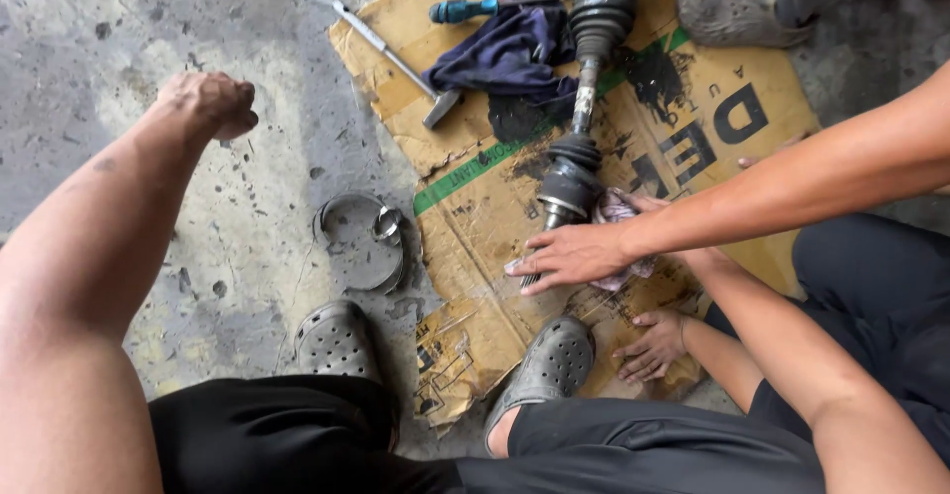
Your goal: Cleaning and repairing an automotive CV axle assembly on a shop floor.
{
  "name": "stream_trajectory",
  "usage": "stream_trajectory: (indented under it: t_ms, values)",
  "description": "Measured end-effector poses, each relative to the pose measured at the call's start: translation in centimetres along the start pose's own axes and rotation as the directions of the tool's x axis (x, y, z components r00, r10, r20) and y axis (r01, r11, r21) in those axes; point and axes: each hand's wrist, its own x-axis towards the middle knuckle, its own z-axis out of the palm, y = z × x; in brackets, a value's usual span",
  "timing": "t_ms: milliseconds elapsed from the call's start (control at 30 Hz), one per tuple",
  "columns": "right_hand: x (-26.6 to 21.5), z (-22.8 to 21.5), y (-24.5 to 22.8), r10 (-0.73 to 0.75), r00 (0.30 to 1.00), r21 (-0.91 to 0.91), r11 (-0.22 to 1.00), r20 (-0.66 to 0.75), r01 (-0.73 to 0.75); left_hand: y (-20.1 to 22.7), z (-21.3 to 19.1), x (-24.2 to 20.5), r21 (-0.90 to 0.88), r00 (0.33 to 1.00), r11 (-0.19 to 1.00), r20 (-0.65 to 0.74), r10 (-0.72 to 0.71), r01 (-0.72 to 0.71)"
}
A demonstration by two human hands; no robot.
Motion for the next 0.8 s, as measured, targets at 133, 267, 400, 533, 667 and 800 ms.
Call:
stream_trajectory:
  t_ms: [133,267,400,533,667,800]
  values:
    - [-1.2,1.5,-1.8,0.196,0.980,0.186,0.962,0.035,-0.199,1.8,-1.9,-1.9,0.025,1.000,1.000,0.015,0.006,-0.007]
    - [-5.6,4.1,-2.9,0.264,0.809,0.284,0.842,0.525,-0.459,3.8,-5.0,-4.3,0.004,1.000,1.000,-0.007,-0.001,0.001]
    - [-6.5,5.0,-2.1,0.073,0.962,0.346,0.924,0.262,-0.164,2.4,-2.5,-1.7,-0.050,1.000,0.999,-0.011,-0.005,0.005]
    - [-7.1,5.0,-2.4,0.086,0.943,0.530,0.808,0.322,-0.255,2.5,-2.9,-2.0,-0.017,1.000,1.000,-0.015,0.012,-0.012]
    - [-7.0,4.6,-2.1,0.120,0.895,0.894,0.087,0.429,-0.440,2.7,-4.3,-2.0,-0.022,0.999,1.000,-0.047,0.018,-0.019]
    - [-6.8,4.1,-2.0,0.065,0.878,0.845,-0.315,0.475,-0.433,3.8,-5.3,0.2,-0.116,0.992,0.991,-0.118,0.051,-0.065]
